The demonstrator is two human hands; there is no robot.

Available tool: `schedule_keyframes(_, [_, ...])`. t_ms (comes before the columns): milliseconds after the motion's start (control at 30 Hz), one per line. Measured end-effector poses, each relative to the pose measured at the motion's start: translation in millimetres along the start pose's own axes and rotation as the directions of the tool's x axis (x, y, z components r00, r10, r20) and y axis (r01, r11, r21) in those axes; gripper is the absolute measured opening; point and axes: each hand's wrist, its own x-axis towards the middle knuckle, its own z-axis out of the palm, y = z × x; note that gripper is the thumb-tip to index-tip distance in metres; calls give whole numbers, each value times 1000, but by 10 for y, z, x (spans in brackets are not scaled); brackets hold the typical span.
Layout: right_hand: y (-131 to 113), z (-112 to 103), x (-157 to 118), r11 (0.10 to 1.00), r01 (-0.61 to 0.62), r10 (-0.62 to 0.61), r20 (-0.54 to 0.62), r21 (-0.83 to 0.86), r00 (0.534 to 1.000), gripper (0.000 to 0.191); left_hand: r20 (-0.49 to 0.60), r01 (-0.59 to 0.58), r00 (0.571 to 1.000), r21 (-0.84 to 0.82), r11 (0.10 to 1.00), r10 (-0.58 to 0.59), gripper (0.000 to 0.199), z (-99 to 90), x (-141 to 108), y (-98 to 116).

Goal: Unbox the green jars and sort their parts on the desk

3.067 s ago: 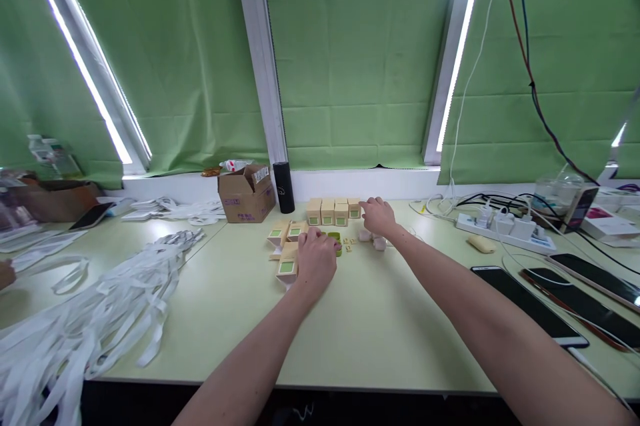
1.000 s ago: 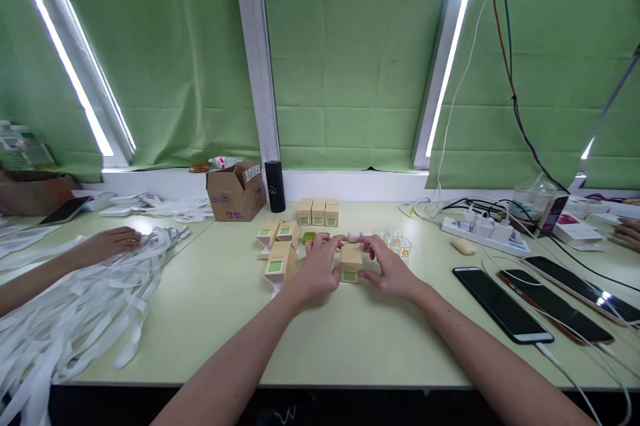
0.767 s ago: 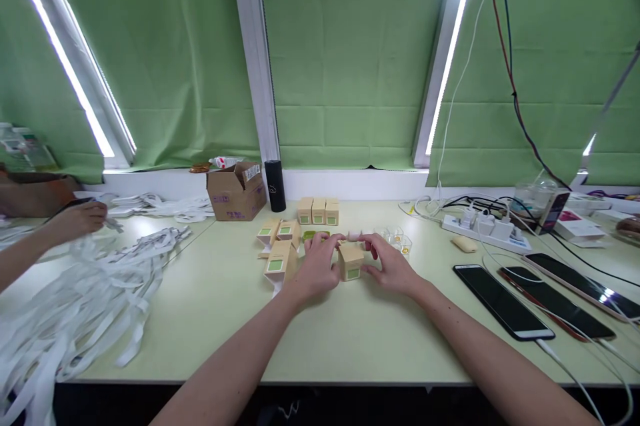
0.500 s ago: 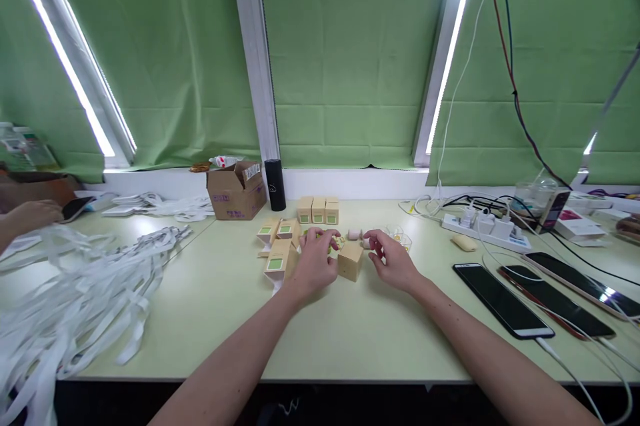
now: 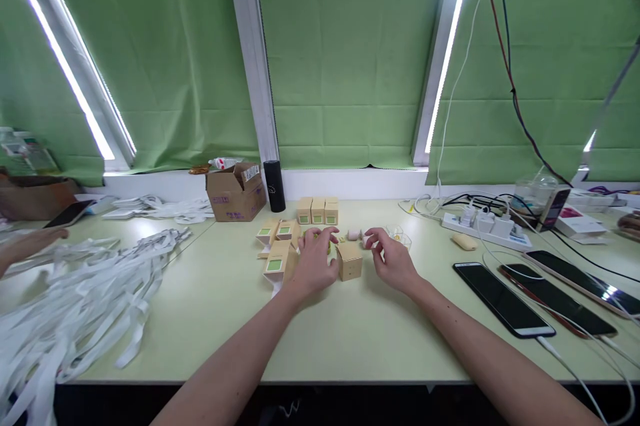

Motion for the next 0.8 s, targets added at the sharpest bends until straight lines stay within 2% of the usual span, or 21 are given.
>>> schedule_keyframes(100, [-16,18,-10,1000,21,-21,2,-20,1000,46,125,7,992,-38,999,-2,67,1,-20,51])
schedule_keyframes(167, [-21,28,-13,999,26,-27,-1,-18,1000,47,170,46,985,-29,999,-40,68,29,-34,57])
schedule_keyframes(233, [-18,35,-14,1000,21,-21,-6,-15,1000,46,179,80,981,2,997,-79,67,65,-42,38])
schedule_keyframes(433, [-9,45,-17,1000,11,-11,-9,-10,1000,43,172,124,977,23,992,-126,40,113,-40,5])
schedule_keyframes(533, [-38,32,-16,1000,14,-14,-30,-2,999,39,84,88,993,-37,995,-84,39,116,-54,37])
schedule_keyframes(633, [-87,4,-4,1000,11,-9,-75,17,997,33,-70,-10,998,-85,996,4,45,139,-67,50])
schedule_keyframes(700, [-124,-16,10,999,5,1,-111,49,994,29,-180,-85,981,-85,993,68,49,166,-64,36])
schedule_keyframes(800, [-195,-44,42,992,13,9,-174,123,985,24,-313,-207,932,-43,977,183,53,201,-44,-4])
